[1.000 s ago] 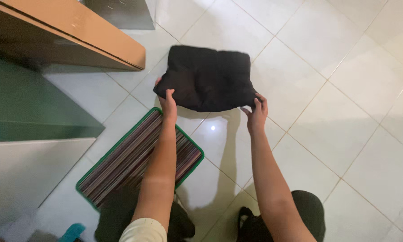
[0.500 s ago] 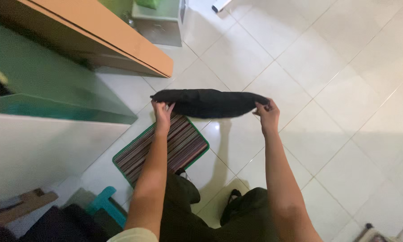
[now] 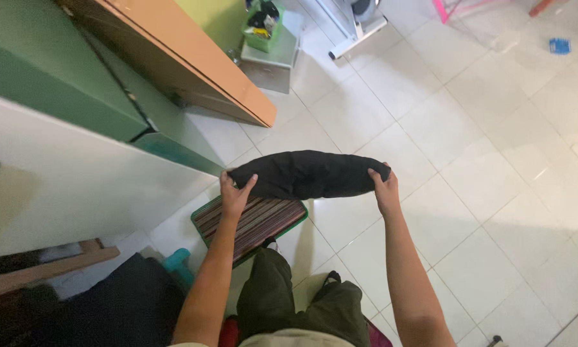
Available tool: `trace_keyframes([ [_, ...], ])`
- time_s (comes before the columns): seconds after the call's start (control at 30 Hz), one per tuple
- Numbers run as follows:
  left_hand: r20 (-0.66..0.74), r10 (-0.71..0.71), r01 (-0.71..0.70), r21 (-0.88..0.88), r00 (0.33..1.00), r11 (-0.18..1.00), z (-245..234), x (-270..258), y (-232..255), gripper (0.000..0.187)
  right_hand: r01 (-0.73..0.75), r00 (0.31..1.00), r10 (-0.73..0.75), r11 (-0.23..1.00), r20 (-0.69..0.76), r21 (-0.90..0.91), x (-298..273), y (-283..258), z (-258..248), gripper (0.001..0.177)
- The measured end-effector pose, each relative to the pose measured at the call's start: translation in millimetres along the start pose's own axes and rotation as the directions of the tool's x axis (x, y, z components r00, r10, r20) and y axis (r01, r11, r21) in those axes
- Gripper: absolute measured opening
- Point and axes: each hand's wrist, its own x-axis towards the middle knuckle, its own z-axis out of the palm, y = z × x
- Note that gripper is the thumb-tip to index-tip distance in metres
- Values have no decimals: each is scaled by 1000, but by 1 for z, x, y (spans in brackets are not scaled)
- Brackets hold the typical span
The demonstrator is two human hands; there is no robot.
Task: The person folds a black garment by hand on a surface, then moves a red plastic stool before folding a second black garment.
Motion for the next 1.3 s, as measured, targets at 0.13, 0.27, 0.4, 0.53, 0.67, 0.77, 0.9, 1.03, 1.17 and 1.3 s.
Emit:
trace_keyframes([
  [0.13, 66, 235, -236, 1, 970, 972, -31, -3, 14, 38, -82, 997, 82, 996, 8, -22, 1, -22, 12, 27],
  [0.27, 70, -168, 173, -85, 983, 981, -52, -4, -2, 29, -188, 982, 174, 853, 75, 487, 2, -33, 22, 33],
  [0.4, 78, -181, 192, -183, 980, 964, -69, -7, 2, 34, -223, 975, 200, 838, 100, 498, -10, -43, 38, 34],
  [0.53, -10, -140, 140, 18, 990, 990, -93, -27, 43, 40, -367, 930, 325, 841, 170, 397, -28, -59, 55, 39],
  [0.67, -25, -255, 253, -64, 967, 965, -109, -47, 55, 38, -272, 925, 202, 943, 322, 189, -55, -87, 76, 44],
  [0.77, -63, -228, 229, -3, 972, 973, -122, -53, 40, 47, -222, 897, 171, 972, 408, 80, -62, -101, 84, 44],
  [0.9, -268, -169, 194, 71, 949, 978, -129, -64, 29, 50, -300, 886, 196, 934, 420, 197, -57, -103, 92, 36],
  [1.03, -316, -227, 212, -80, 921, 974, -134, -73, 48, 52, -238, 879, 101, 939, 466, 247, -38, -109, 88, 38],
  [1.17, -302, -109, 86, -87, 947, 992, -120, -85, 79, 57, -244, 894, 96, 924, 438, 294, -12, -117, 86, 36],
  [1.3, -538, -123, 74, -112, 834, 991, -64, -106, 114, 62, -178, 899, 7, 920, 438, 350, -24, -132, 121, 41],
])
